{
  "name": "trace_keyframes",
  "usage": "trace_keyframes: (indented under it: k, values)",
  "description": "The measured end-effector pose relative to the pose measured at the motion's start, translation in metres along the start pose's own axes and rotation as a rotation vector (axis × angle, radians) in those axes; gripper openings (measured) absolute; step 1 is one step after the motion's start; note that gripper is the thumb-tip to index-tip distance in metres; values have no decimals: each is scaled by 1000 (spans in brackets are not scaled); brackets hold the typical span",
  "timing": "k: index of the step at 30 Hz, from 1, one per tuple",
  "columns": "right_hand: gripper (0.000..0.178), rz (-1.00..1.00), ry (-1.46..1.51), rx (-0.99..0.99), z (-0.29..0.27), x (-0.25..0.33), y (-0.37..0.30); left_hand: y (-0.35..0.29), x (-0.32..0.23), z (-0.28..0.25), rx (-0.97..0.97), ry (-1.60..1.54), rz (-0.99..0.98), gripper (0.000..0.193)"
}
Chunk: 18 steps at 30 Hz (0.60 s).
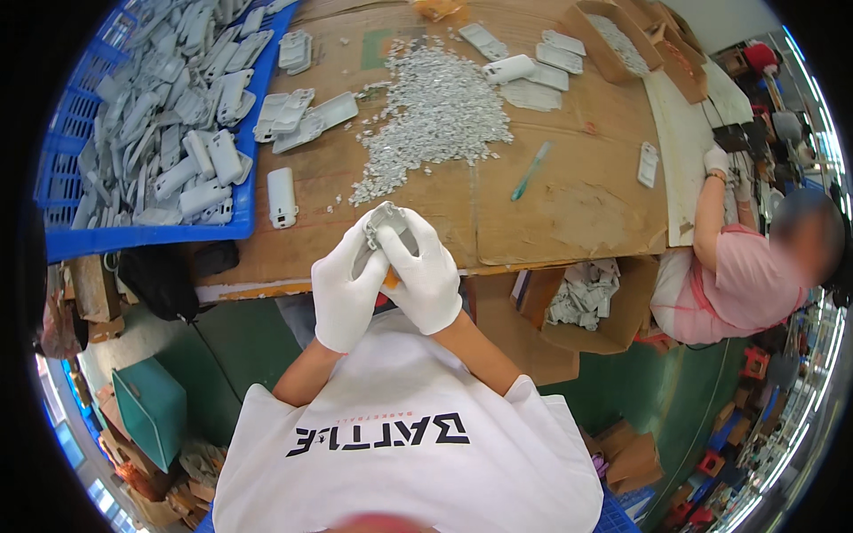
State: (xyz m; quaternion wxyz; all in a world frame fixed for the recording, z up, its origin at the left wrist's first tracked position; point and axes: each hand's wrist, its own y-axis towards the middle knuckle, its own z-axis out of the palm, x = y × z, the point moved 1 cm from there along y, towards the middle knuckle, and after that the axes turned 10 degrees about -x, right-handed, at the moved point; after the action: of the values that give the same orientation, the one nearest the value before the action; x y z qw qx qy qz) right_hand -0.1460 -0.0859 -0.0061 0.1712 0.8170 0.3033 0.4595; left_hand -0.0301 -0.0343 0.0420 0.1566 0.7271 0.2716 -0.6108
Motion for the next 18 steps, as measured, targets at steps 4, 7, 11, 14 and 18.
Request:
trace_keyframes:
  k: [4, 7, 11, 14, 18]
  values:
    - [54, 18, 8, -31, -6, -5, 7, 5, 3, 12, 9, 16, 39, 42]
    - [53, -21, -31, -62, -12, -28, 8, 14, 22, 16, 72, -84, 51, 42]
    - [43, 31, -261, -234, -63, -109, 45, 40, 26, -23, -128, 341, 352, 36]
    - [29, 257, -773, -354, -133, -213, 80, 65, 59, -67, -293, 760, 543, 38]
    - [34, 510, -1097, -304, -210, -317, 111, 80, 91, -90, -273, 947, 483, 38]
